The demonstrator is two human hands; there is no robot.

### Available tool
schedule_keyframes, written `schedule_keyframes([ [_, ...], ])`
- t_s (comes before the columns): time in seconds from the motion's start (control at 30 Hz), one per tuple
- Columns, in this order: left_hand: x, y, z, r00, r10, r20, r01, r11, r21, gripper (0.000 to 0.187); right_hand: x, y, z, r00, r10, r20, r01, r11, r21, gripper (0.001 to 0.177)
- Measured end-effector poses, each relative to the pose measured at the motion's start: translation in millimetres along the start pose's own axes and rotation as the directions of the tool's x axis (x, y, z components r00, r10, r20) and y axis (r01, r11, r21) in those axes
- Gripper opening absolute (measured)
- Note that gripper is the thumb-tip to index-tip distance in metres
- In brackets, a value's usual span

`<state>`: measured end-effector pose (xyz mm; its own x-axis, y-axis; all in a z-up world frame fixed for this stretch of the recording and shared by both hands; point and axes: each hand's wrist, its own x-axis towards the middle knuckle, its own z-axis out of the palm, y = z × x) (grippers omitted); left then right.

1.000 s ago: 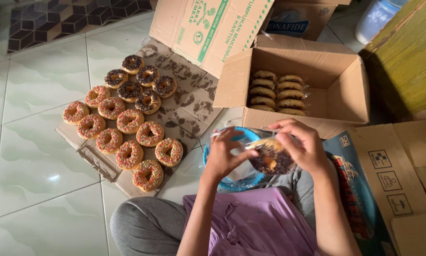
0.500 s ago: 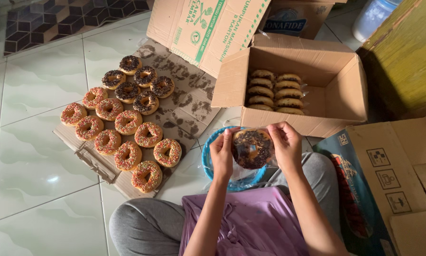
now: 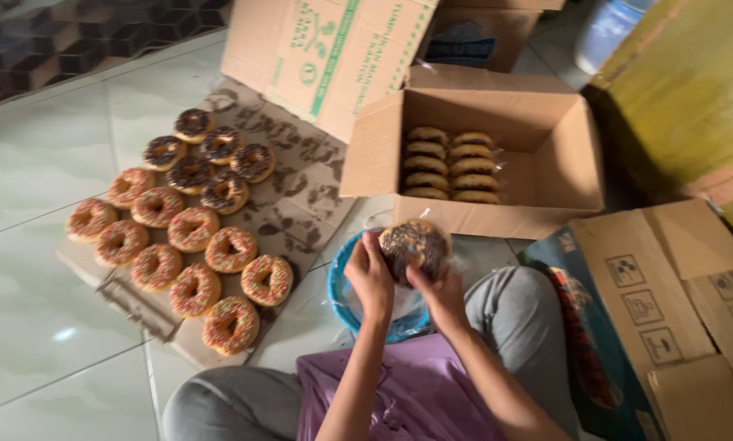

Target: The person sits on the floor and individually wraps donuts in clear plastic bags. They pick each donut from a tray, place it into a bag, and then put the wrapped donut into a cardboard box.

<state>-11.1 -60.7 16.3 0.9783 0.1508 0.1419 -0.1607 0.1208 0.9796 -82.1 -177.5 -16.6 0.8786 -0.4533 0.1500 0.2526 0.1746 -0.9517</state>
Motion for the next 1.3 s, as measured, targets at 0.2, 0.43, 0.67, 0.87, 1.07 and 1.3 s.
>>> schedule_keyframes([
  [0.2,5,-40,-8,0.944,-0.237,0.229,0.154,0.931,0.331,0.037,142,-74,-98,0.954,-0.286,-0.09,0.204,0.838,-0.506,0.055],
  [0.43,-3,-87,-13,0.873,-0.388,0.297,0.289,0.9,0.325,0.032,301,-23,-233,0.874,0.37,-0.316,-0.18,-0.357,-0.916,0.042],
  [0.67,9,-109,-18,0.867,-0.403,0.293,0.287,0.885,0.366,0.033,305,70,-296,0.633,0.721,-0.283,-0.021,-0.349,-0.937,0.044],
  [0.87,21,-110,-29,0.7,-0.577,0.421,0.699,0.674,-0.24,0.036,290,-26,-248,0.924,0.377,-0.057,-0.083,0.053,-0.995,0.046],
  [1.07,27,-84,-26,0.634,-0.385,0.671,0.737,0.039,-0.674,0.042,120,-15,-79,0.787,0.344,0.513,-0.366,0.929,-0.061,0.042],
  [1.3,37,-79,-76,0.815,-0.325,0.48,0.567,0.28,-0.774,0.041,32,15,2,0.84,0.41,0.356,-0.253,0.876,-0.411,0.017],
])
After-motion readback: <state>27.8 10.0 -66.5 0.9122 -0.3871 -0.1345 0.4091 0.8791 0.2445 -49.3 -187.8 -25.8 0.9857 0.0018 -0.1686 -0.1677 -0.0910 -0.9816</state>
